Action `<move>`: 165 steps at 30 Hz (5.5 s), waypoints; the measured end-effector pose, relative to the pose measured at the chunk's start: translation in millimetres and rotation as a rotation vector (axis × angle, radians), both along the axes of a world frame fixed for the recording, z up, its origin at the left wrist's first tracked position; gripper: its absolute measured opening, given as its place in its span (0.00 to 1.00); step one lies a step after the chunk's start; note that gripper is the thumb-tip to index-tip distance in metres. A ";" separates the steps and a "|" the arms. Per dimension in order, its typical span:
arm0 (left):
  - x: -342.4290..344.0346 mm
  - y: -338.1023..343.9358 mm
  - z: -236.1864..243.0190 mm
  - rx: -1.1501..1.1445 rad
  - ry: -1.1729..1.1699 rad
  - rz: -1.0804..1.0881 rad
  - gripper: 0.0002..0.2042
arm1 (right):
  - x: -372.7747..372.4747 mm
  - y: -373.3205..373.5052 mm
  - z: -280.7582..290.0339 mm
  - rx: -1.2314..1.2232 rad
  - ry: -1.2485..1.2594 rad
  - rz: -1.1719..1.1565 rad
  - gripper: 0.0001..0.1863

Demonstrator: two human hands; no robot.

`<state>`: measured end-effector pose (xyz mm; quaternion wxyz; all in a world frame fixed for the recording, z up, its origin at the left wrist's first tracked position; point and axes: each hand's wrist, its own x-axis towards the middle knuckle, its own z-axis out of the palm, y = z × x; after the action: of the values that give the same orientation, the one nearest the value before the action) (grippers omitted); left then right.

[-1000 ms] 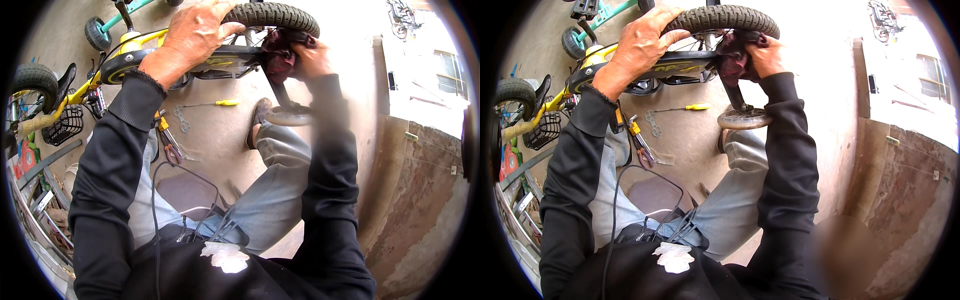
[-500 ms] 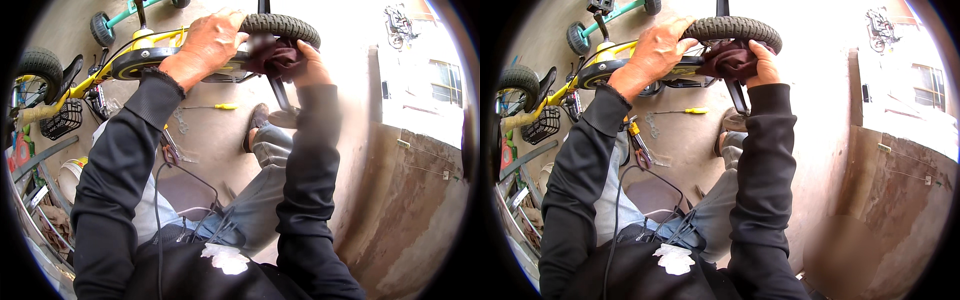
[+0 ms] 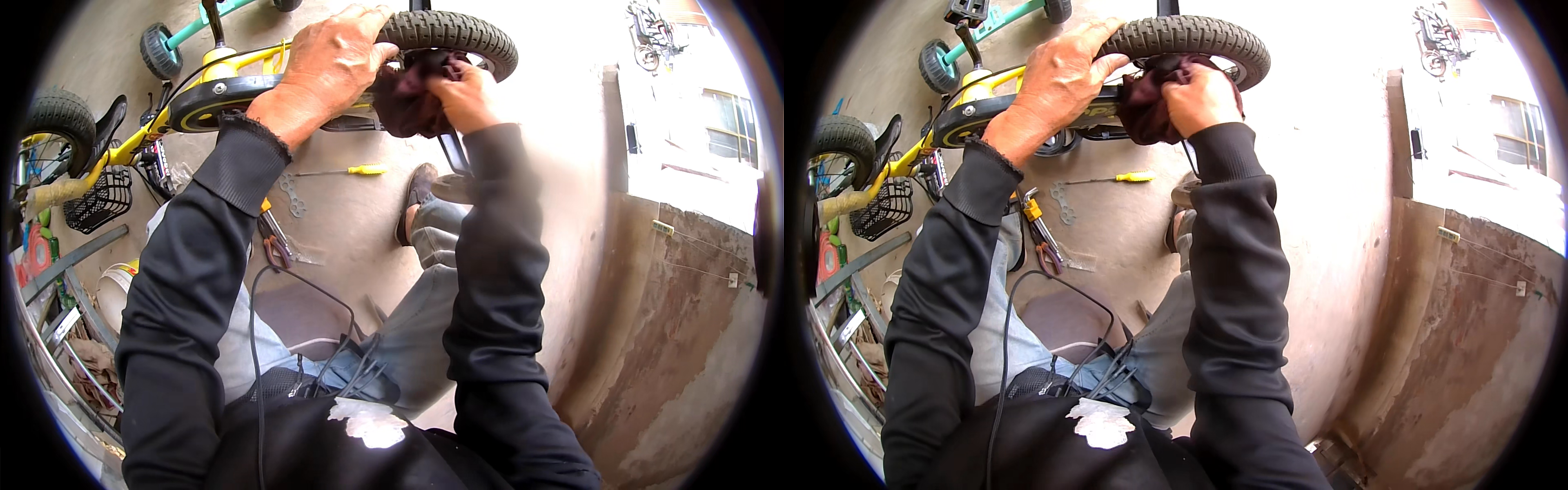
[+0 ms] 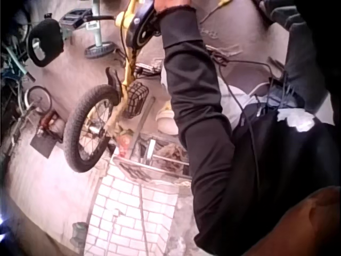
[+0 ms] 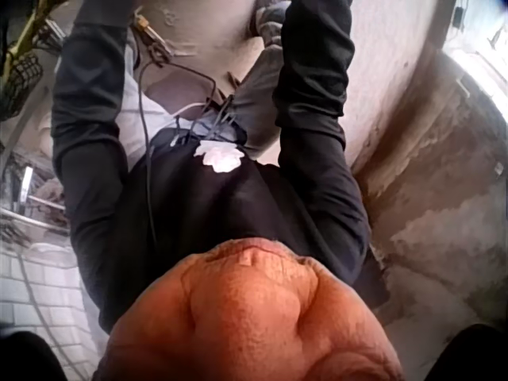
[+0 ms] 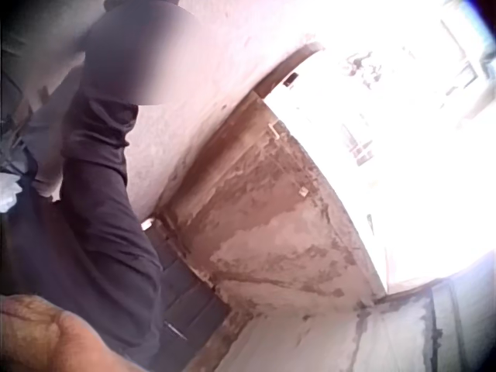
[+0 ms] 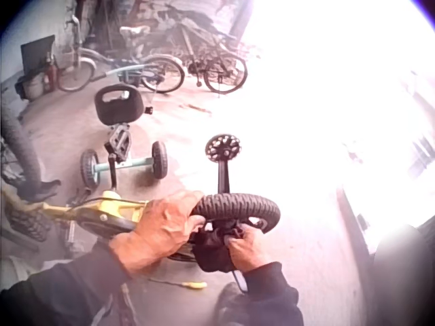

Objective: The person wipes the frame, rear fender, and rear wheel of a yellow children's bicycle using a dark cloth. The bicycle is positioned upside down on the floor, and the person sits on a low stool while performing the cleaning task.

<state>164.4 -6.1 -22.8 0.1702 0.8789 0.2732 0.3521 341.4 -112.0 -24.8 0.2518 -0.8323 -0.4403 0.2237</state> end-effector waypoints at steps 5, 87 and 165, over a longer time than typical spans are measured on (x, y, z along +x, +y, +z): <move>0.8 -2.2 1.8 0.021 0.015 0.011 0.20 | 15.2 -1.5 -1.7 0.239 0.449 -0.145 0.17; -13.6 11.0 7.0 -0.282 -0.007 -0.167 0.20 | -62.7 6.1 -0.5 -0.118 -0.275 -0.046 0.24; -8.8 16.9 3.6 -0.200 -0.037 -0.153 0.18 | -64.6 -4.8 -3.4 0.269 -0.339 0.206 0.10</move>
<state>155.6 10.8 -19.2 0.2882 0.8692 0.2358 0.3254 276.8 -116.8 -28.2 0.2590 -0.7676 -0.5845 0.0447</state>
